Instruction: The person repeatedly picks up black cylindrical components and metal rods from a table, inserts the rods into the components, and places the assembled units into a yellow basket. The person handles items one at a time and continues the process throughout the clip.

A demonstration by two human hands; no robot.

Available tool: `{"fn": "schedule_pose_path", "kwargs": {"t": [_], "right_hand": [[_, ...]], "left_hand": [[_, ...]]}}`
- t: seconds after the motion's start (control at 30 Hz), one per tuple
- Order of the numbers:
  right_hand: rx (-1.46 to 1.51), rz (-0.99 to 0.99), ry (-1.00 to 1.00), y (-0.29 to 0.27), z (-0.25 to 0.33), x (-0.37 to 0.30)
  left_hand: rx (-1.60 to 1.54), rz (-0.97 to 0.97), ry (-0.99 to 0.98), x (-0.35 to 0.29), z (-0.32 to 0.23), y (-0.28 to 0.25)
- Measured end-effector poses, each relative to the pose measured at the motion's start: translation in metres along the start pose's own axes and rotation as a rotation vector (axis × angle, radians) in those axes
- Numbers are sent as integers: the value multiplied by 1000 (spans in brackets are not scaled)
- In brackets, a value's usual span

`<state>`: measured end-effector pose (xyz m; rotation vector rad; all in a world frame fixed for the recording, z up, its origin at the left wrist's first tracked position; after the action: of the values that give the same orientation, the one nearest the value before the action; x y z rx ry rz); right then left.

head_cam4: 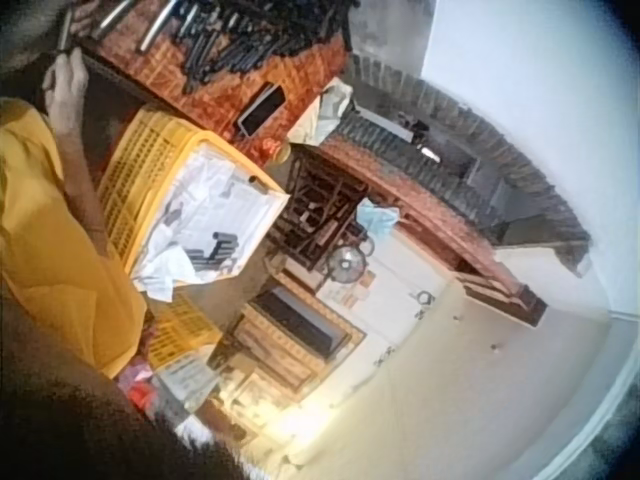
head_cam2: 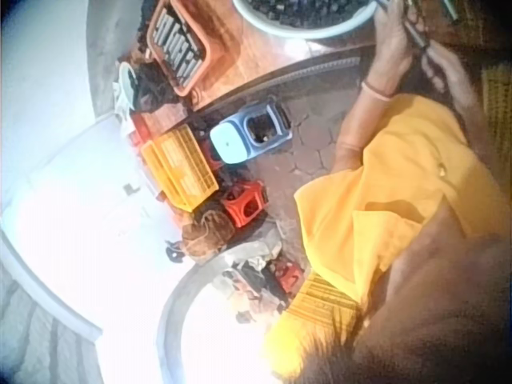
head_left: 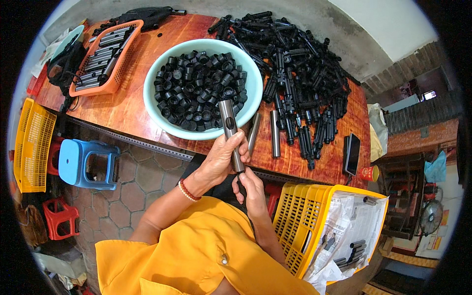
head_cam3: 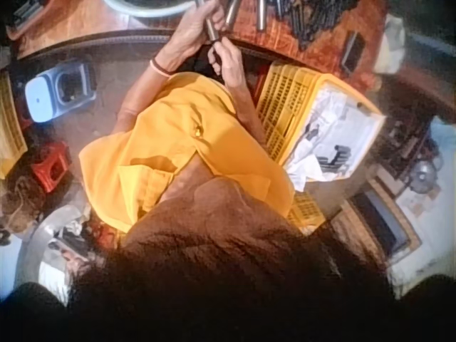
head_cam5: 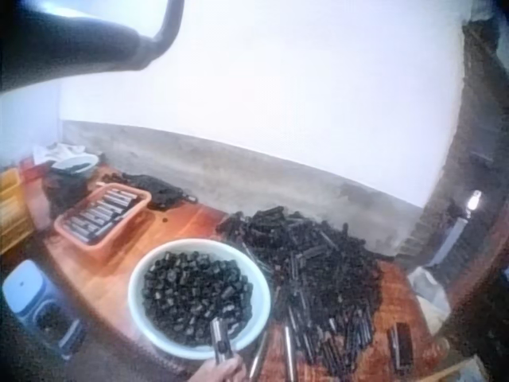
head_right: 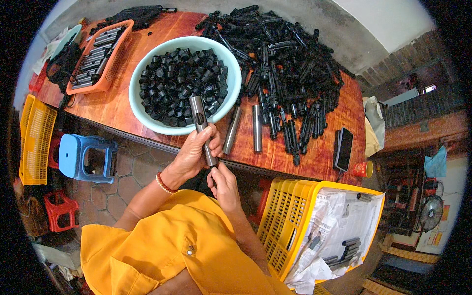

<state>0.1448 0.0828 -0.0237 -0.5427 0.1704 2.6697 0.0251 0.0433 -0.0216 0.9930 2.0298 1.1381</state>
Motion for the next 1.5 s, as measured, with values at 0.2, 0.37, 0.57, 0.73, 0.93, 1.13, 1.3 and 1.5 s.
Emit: {"fn": "schedule_pose_path", "kwargs": {"t": [0.2,0.37,0.57,0.73,0.93,1.13,1.3,1.5], "right_hand": [[-74,-12,-13,0,2,1],[-87,-24,-14,0,1,1],[-145,-94,-53,0,-2,3],[-191,-152,-54,-1,-3,4],[-238,-195,-53,-1,4,4],[-258,-208,-58,-1,4,4],[-380,-184,-175,-4,-1,6],[-220,-73,-185,-6,20,6]], "left_hand": [[17,-8,20,-1,2,-2],[27,-42,-4,-3,4,-2],[19,-44,0,-3,7,-3],[0,-52,32,-4,11,-3],[-16,-46,44,-5,12,-4],[-6,-42,66,-7,12,-1],[-35,-19,36,-8,8,0],[-262,139,39,-2,-23,2]]}}
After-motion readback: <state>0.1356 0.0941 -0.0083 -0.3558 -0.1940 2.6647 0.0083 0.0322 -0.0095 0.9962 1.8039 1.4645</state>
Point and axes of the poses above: each hand's wrist, its own x-axis towards the middle knuckle, its own y-axis out of the palm, z = x × y, the point moved 3 cm from there along x, towards the middle knuckle, and after that the axes turned 9 degrees about -x, right-handed, at the moved point
